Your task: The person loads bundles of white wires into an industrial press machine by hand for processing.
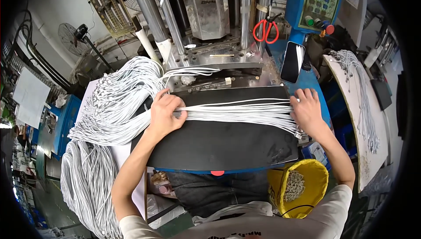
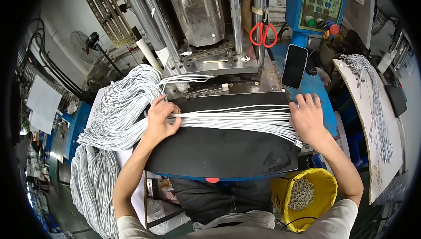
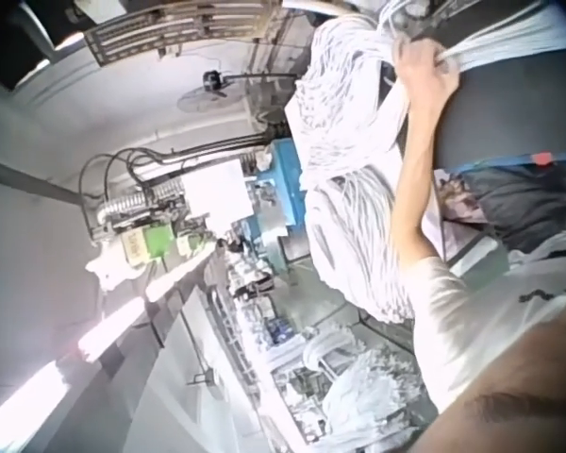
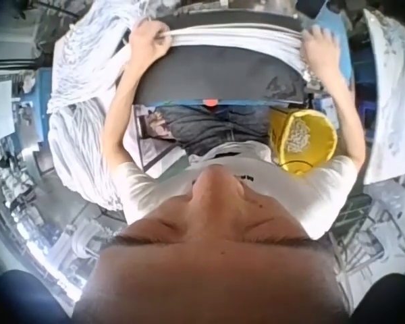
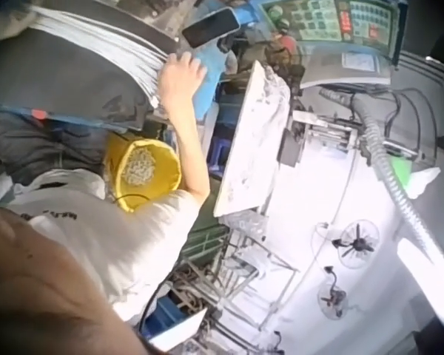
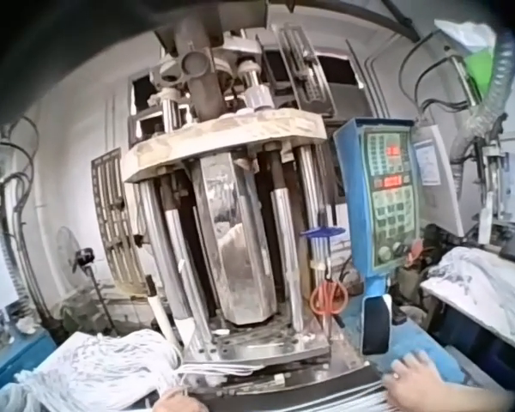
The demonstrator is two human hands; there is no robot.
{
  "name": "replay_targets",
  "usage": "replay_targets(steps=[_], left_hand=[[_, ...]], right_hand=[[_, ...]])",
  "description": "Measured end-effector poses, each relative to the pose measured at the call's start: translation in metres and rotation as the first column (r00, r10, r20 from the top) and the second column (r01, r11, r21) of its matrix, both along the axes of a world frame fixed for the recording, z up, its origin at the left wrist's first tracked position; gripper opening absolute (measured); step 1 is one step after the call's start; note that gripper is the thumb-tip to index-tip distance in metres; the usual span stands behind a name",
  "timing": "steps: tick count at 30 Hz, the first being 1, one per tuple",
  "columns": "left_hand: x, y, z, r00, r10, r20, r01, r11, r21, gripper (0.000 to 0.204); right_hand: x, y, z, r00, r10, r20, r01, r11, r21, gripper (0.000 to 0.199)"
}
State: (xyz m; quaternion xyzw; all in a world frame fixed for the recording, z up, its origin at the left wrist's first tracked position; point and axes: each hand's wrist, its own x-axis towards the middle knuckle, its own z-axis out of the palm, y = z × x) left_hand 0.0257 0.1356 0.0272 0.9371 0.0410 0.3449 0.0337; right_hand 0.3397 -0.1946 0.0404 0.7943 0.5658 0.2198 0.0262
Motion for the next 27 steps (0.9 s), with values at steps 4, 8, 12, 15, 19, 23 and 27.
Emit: replay_targets(steps=[4, 8, 12, 15, 19, 23, 27], left_hand=[[0.01, -0.04, 0.022, 0.991, 0.114, -0.077, -0.133, 0.934, -0.332, 0.019], [0.013, -0.075, 0.053, 0.949, -0.053, -0.312, -0.134, 0.825, -0.549, 0.025], [0.015, -0.095, 0.045, 0.723, -0.365, -0.587, 0.01, 0.855, -0.519, 0.029], [0.039, -0.123, 0.019, 0.634, -0.642, -0.431, -0.136, 0.457, -0.879, 0.026], [0.034, -0.14, -0.002, 0.79, -0.613, -0.007, -0.224, -0.278, -0.934, 0.028], [0.007, -0.125, -0.006, 0.888, -0.454, 0.068, -0.17, -0.462, -0.87, 0.028], [-0.005, -0.119, -0.011, 0.915, -0.401, 0.05, -0.104, -0.355, -0.929, 0.028]], right_hand=[[0.0, 0.007, -0.009, 0.998, 0.059, 0.028, -0.059, 0.998, 0.015, 0.024], [-0.005, 0.01, 0.001, 0.999, 0.032, 0.023, -0.035, 0.993, 0.11, 0.02], [-0.016, 0.02, 0.018, 0.929, 0.035, -0.369, -0.017, 0.998, 0.053, 0.03], [-0.046, 0.049, 0.014, 0.932, 0.156, -0.329, -0.127, 0.986, 0.107, 0.042], [-0.097, 0.071, 0.011, 0.938, 0.261, -0.227, -0.222, 0.958, 0.183, 0.056], [-0.097, 0.073, 0.038, 0.539, 0.601, -0.59, -0.679, 0.725, 0.118, 0.067], [-0.087, 0.102, 0.076, 0.383, 0.331, -0.863, -0.699, 0.714, -0.036, 0.068]])
